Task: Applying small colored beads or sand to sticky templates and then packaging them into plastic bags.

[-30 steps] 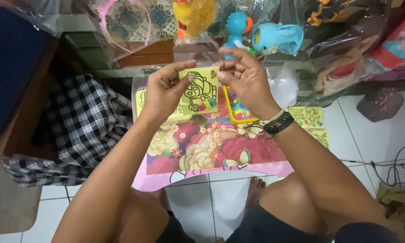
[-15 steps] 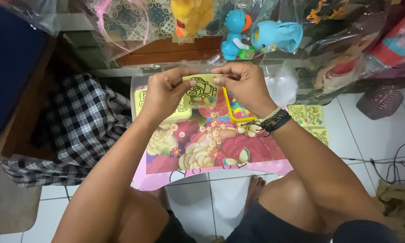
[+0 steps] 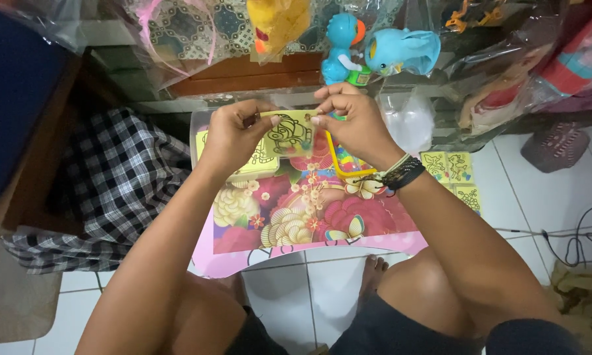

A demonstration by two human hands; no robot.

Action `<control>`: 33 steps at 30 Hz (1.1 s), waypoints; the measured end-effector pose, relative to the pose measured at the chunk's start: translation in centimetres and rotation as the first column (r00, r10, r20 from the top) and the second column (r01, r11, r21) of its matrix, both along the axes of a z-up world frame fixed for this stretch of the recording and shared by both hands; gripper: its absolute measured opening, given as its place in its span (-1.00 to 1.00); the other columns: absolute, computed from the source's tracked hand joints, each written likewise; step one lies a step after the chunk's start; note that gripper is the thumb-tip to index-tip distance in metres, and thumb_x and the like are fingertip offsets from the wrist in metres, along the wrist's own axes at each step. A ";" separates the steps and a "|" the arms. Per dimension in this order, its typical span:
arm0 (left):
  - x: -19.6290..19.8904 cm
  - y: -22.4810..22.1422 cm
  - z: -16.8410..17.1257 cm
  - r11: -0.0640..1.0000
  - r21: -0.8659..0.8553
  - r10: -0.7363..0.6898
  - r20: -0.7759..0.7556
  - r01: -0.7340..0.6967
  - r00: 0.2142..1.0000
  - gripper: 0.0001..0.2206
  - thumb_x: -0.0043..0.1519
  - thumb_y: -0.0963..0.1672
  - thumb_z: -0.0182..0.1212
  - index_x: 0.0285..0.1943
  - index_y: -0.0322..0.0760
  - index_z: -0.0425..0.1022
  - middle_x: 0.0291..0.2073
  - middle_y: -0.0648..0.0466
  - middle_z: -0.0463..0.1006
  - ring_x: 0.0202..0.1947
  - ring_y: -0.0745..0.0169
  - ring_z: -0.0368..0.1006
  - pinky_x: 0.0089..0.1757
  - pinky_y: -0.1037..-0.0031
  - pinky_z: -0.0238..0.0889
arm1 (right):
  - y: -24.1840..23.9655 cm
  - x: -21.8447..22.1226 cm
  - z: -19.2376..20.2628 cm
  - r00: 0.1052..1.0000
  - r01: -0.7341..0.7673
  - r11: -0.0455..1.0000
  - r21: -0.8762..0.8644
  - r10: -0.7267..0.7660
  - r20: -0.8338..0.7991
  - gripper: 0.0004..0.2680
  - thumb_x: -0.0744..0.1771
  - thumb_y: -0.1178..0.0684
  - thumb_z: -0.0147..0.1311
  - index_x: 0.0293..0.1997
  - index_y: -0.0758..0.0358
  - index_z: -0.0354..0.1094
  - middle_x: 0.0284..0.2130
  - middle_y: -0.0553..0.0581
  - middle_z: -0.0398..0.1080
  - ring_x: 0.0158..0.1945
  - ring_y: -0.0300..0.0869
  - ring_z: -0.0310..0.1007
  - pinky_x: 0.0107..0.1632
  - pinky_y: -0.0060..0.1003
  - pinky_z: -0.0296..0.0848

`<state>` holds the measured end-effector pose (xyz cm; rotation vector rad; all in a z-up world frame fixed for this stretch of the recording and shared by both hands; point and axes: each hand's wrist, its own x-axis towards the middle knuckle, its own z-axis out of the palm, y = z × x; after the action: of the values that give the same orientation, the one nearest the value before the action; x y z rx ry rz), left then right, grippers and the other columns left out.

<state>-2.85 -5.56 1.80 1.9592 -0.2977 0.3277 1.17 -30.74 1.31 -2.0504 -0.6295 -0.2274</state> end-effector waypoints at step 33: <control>0.5 -4.1 0.8 0.942 -0.240 -0.261 -0.091 0.233 0.961 -0.93 0.31 -0.27 0.29 -0.11 -0.50 0.52 -0.36 0.00 0.61 -0.42 0.33 0.57 -0.31 0.62 0.54 | -6.2 -0.8 1.7 0.990 0.035 0.994 0.101 -0.021 -0.139 -0.95 0.35 0.29 0.25 -0.24 0.33 0.45 -0.54 -0.09 0.31 -0.53 -0.43 0.11 -0.44 -0.53 0.14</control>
<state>-2.40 -9.68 2.61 1.6853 -0.4048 0.0727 0.35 -36.89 3.06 -1.9570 -0.4943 -0.1306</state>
